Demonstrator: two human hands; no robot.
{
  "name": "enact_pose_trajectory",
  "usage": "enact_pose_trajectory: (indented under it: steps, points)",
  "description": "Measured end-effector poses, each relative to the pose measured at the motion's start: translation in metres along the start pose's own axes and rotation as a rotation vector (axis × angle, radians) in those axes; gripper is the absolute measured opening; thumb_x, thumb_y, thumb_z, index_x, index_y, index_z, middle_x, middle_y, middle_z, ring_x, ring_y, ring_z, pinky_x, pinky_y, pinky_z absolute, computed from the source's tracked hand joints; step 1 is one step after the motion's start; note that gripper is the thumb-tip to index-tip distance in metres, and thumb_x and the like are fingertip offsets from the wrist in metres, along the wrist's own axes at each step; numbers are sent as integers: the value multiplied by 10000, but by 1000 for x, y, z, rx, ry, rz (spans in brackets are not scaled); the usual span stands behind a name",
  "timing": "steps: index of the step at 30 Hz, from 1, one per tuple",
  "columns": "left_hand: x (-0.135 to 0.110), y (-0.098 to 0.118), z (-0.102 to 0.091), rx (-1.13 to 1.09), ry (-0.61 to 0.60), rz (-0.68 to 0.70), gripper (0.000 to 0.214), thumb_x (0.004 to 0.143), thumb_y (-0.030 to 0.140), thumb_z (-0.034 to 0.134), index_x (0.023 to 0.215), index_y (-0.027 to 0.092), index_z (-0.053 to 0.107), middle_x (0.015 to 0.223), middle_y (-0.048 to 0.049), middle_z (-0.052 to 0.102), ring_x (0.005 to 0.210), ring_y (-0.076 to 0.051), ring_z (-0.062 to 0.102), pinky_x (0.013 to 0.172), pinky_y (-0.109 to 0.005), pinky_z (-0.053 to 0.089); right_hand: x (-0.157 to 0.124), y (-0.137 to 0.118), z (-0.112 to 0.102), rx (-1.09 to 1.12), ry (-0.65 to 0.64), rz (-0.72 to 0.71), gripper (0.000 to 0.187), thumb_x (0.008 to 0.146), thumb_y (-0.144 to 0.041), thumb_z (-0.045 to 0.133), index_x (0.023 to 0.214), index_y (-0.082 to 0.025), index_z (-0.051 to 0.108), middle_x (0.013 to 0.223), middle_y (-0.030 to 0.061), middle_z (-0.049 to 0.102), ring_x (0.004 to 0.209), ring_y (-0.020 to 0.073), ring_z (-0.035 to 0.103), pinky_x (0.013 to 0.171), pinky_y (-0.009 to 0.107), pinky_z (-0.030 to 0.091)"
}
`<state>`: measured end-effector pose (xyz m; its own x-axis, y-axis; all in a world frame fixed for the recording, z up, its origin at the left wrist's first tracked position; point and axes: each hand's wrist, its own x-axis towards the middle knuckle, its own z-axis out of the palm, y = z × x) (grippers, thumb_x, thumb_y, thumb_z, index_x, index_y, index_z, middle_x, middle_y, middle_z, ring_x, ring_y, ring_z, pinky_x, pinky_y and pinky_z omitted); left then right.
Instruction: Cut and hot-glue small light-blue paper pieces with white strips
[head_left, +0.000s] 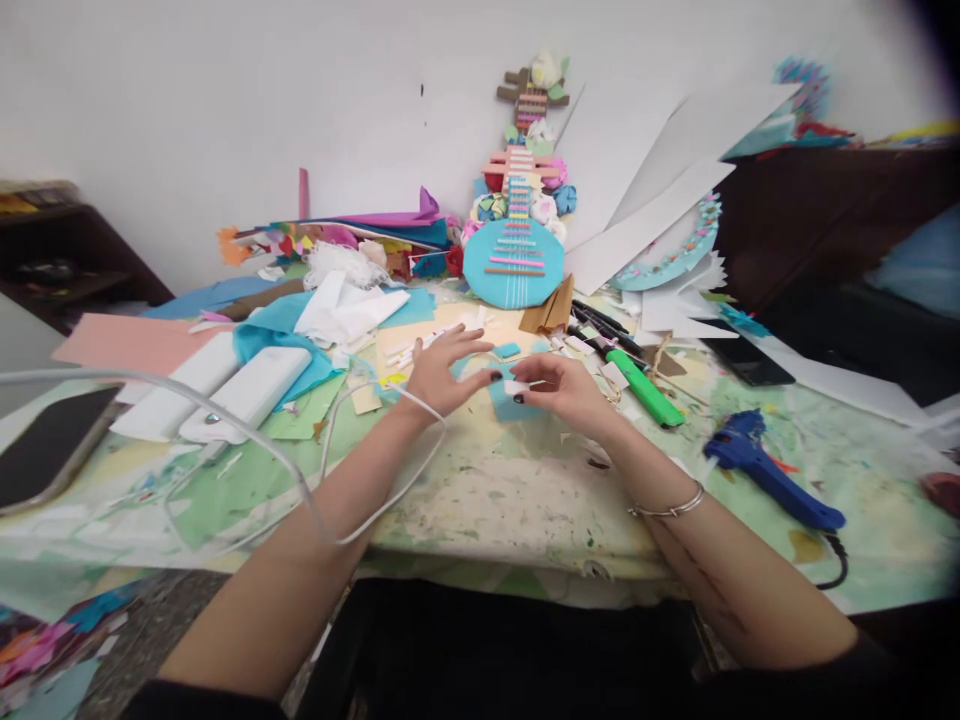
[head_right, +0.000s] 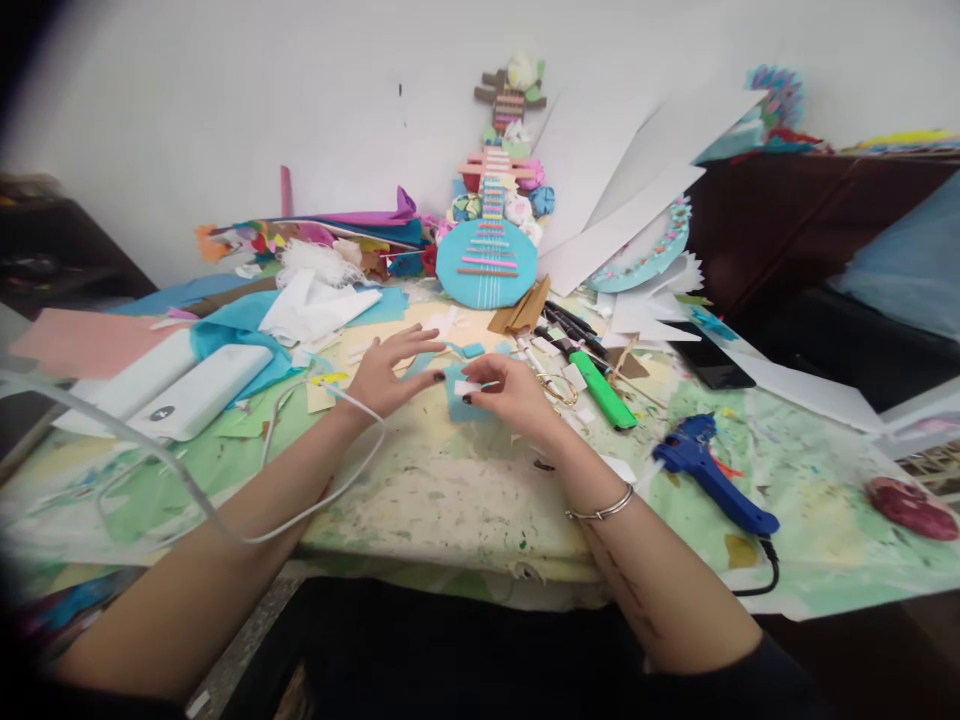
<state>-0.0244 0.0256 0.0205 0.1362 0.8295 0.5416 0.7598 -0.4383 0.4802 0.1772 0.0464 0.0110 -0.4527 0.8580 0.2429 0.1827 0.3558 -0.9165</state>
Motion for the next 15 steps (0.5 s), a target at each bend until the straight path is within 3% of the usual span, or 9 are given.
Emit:
enact_pose_trajectory:
  steps: [2,4,5,7,10,12,15]
  points:
    - [-3,6,0,90,-41,123,531,706,544,671,1177,303,622,1458,-74,412,1386,-395,227,1029,-710,44,-1,-3,0,26,21,-33,314,626,-188,692,933,-179,626,887,50,658,821,168,628,702,306,526]
    - [-5,10,0,173,7,186,631,677,582,680,1236,307,581,1525,-73,282,1415,-417,77,1019,-714,-50,-1,-4,2,14,35,-77,321,628,-182,682,941,-180,616,900,51,651,816,161,620,708,302,518]
    - [-6,11,1,182,54,186,624,697,574,667,1248,298,570,1528,-85,274,1415,-412,91,1025,-706,-61,-1,-4,3,11,43,-92,321,630,-181,678,945,-178,614,911,55,651,809,157,619,712,302,515]
    - [-6,10,2,106,125,179,546,750,517,648,1225,257,582,1454,-130,409,1360,-373,302,1068,-667,36,-1,-3,4,23,47,-96,339,637,-192,676,968,-171,606,920,64,659,768,149,617,695,301,509]
    - [-4,5,6,-128,65,274,482,725,446,708,1137,209,627,1143,-133,663,1076,-272,600,1014,-489,374,-1,-1,5,100,38,-78,378,634,-211,693,993,-162,587,906,74,677,715,143,618,668,299,504]
    - [-3,2,10,-225,18,333,443,702,419,737,1086,214,653,992,-103,707,952,-238,642,888,-393,483,-2,0,5,136,33,-74,392,630,-208,702,1000,-166,578,890,71,692,707,142,623,678,300,502]
    - [-3,0,15,-280,-2,352,299,716,380,733,971,228,696,909,-76,708,874,-211,651,806,-341,513,-3,-1,6,111,62,-71,420,628,-202,702,1024,-170,567,872,67,710,693,145,627,687,304,501]
